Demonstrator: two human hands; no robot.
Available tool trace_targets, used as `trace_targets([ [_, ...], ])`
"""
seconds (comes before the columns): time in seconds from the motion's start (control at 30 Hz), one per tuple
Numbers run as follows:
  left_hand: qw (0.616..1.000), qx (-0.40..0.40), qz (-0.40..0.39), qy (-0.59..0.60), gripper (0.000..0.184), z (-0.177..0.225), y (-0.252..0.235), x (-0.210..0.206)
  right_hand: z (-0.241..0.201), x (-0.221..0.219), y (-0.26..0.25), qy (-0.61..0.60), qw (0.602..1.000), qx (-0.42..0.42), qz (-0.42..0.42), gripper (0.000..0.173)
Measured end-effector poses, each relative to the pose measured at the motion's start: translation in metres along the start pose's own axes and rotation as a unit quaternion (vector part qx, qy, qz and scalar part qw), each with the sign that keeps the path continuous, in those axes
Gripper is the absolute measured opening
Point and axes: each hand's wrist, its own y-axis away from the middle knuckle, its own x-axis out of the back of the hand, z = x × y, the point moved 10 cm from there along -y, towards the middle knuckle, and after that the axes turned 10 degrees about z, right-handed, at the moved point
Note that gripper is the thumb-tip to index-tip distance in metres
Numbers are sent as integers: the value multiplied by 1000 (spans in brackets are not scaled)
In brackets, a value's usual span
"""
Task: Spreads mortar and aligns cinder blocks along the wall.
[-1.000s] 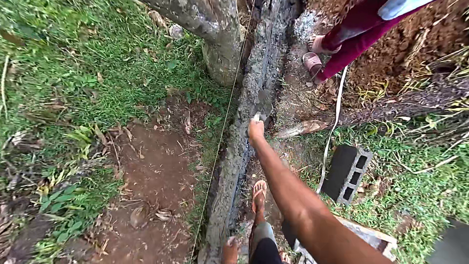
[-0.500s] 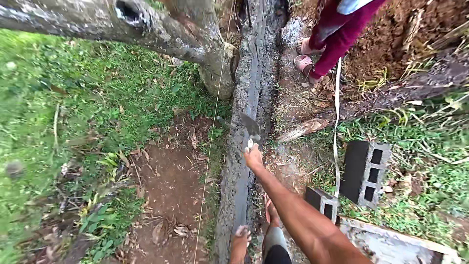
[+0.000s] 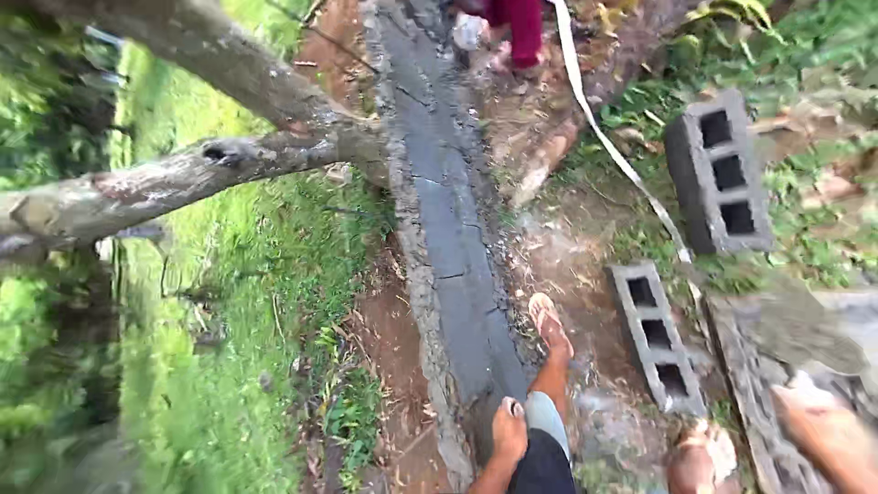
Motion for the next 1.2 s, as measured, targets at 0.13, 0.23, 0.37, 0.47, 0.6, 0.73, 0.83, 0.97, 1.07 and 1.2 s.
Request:
trace_targets([
  [0.13, 977, -133, 25, -163, 48, 10, 28, -38, 186, 59, -32, 50, 985, -167, 14, 59],
  [0.23, 957, -210, 17, -198, 50, 18, 31, -60, 296, 75, -77, 69, 974, -210, 51, 51],
  [0.37, 952, -197, 24, -235, 51, 24, 32, -65, 362, 75, -146, 45, 970, -223, 81, 53],
  [0.47, 943, -228, 37, -238, 50, 35, 34, -63, 407, 57, -163, 11, 949, -291, 118, 58],
  [0.6, 937, -246, 47, -243, 50, 54, 35, -57, 399, -28, -137, -73, 939, -324, 87, 58],
  [0.73, 930, -254, 36, -262, 51, 68, 37, -57, 362, -110, -124, -227, 911, -339, 65, 48],
  [0.83, 928, -247, 44, -277, 51, 73, 38, -54, 344, -122, -130, -317, 892, -322, -12, 43],
  [0.97, 932, -249, 57, -257, 51, 75, 38, -51, 322, -82, -103, -352, 900, -251, -50, 40],
  [1.07, 948, -212, 51, -231, 48, 78, 47, -51, 295, -29, -51, -330, 921, -207, -22, 40],
  [1.2, 981, -101, 56, -158, 49, 58, 31, -31, 166, -1, -4, -294, 937, -108, -152, 39],
])
